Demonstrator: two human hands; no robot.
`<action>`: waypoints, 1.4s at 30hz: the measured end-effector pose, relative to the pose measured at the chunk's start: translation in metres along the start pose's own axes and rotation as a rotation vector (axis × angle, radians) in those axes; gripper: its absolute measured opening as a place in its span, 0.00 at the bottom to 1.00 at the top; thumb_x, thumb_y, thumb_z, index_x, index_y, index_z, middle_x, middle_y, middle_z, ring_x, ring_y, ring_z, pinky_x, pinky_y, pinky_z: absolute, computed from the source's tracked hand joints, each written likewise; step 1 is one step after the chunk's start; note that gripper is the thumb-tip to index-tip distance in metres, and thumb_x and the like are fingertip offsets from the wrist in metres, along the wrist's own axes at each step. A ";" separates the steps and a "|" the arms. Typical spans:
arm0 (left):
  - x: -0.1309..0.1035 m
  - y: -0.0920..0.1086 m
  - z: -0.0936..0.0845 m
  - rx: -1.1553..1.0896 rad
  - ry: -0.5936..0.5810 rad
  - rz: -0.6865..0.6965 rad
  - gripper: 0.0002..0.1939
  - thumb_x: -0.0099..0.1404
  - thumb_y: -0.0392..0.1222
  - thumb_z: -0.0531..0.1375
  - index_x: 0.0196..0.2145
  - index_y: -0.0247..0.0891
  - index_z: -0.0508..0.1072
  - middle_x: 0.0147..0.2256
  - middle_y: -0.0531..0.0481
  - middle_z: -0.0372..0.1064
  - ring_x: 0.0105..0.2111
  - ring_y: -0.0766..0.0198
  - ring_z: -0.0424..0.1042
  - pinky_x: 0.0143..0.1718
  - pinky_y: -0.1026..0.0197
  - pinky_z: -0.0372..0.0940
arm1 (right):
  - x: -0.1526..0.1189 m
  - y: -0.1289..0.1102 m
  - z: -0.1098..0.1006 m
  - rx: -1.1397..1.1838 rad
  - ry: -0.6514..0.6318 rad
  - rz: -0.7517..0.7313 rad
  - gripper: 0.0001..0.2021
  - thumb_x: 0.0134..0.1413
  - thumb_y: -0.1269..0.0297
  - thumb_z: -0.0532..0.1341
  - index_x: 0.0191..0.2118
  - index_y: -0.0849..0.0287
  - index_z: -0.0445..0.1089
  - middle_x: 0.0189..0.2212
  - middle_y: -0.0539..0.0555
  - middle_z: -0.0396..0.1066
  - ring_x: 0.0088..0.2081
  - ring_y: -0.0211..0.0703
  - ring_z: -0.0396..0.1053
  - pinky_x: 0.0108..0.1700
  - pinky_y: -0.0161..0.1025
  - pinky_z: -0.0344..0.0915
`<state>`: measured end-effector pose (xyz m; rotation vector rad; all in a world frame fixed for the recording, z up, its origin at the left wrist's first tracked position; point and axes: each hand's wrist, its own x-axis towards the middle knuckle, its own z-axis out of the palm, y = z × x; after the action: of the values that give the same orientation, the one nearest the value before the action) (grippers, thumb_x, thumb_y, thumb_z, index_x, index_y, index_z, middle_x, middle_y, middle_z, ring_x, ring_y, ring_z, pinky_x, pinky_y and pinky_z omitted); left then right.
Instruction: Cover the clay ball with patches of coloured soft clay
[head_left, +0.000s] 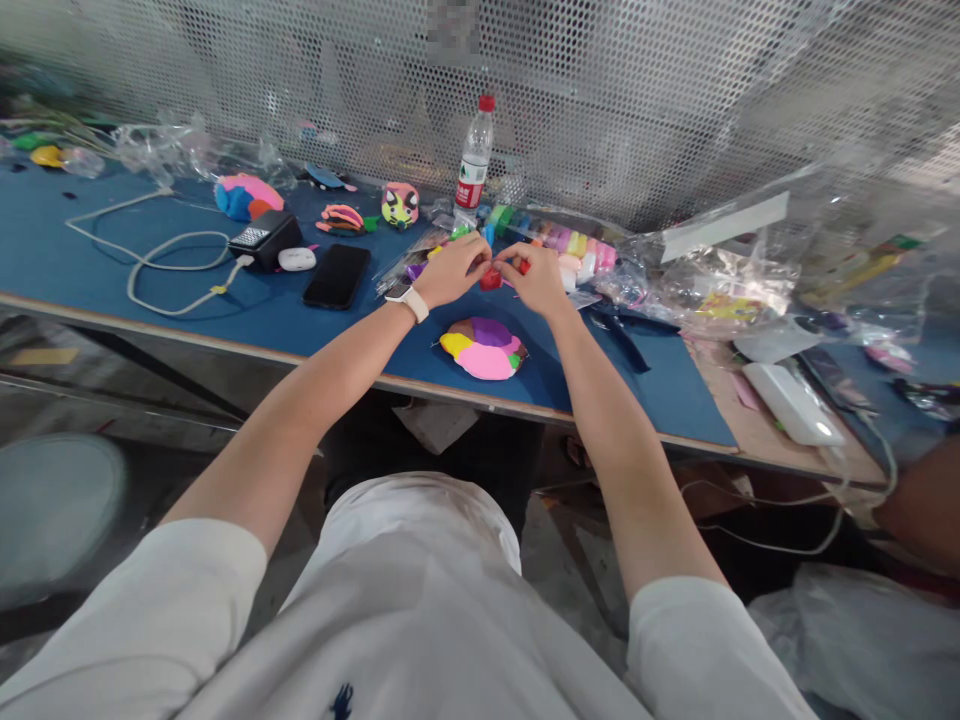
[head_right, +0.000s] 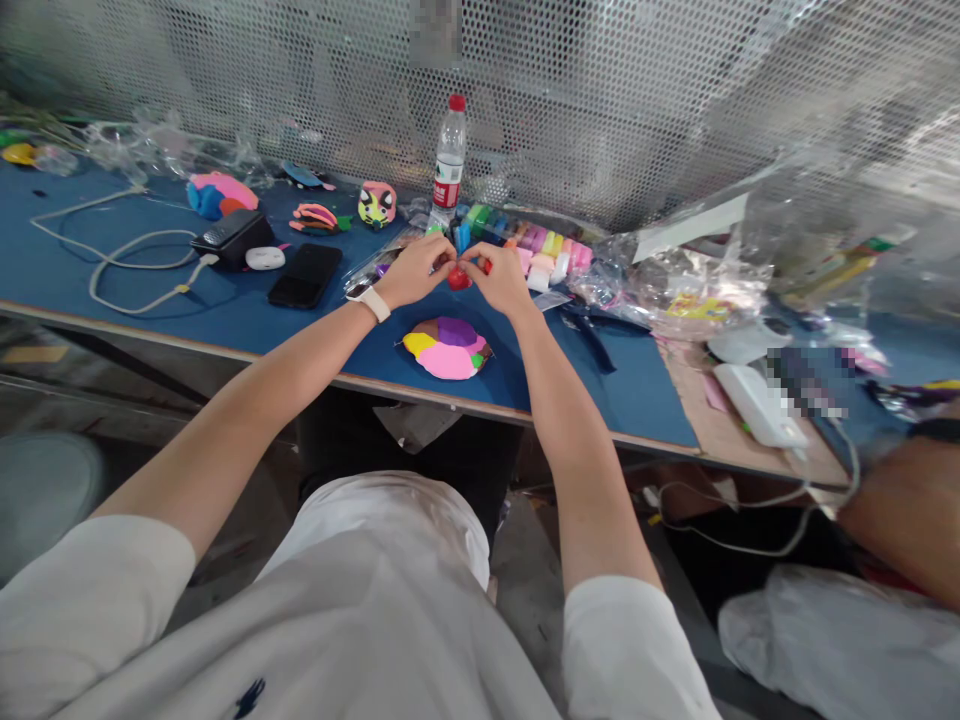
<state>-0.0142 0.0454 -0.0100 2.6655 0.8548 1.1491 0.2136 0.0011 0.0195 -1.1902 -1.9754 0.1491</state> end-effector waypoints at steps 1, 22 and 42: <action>0.000 0.001 0.000 0.001 -0.003 -0.011 0.11 0.90 0.48 0.56 0.47 0.43 0.72 0.49 0.42 0.73 0.49 0.54 0.71 0.56 0.45 0.70 | 0.000 0.001 0.000 0.000 0.007 0.007 0.09 0.73 0.58 0.71 0.41 0.55 0.84 0.22 0.46 0.64 0.29 0.45 0.63 0.40 0.45 0.62; 0.001 0.002 -0.003 -0.004 -0.054 -0.073 0.08 0.84 0.39 0.57 0.47 0.40 0.76 0.51 0.35 0.78 0.50 0.46 0.78 0.59 0.43 0.73 | 0.005 0.027 -0.001 0.165 0.031 0.013 0.23 0.68 0.36 0.72 0.39 0.53 0.83 0.21 0.45 0.60 0.26 0.43 0.58 0.36 0.46 0.58; 0.010 0.063 -0.057 -0.084 0.193 -0.180 0.23 0.90 0.59 0.57 0.40 0.43 0.73 0.41 0.42 0.78 0.43 0.55 0.73 0.54 0.42 0.73 | 0.001 0.015 0.015 0.243 0.056 0.127 0.26 0.74 0.36 0.67 0.50 0.56 0.87 0.36 0.56 0.84 0.25 0.43 0.69 0.33 0.46 0.69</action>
<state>-0.0202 -0.0078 0.0562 2.3832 1.0284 1.3792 0.2131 0.0141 0.0025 -1.1464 -1.7757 0.4046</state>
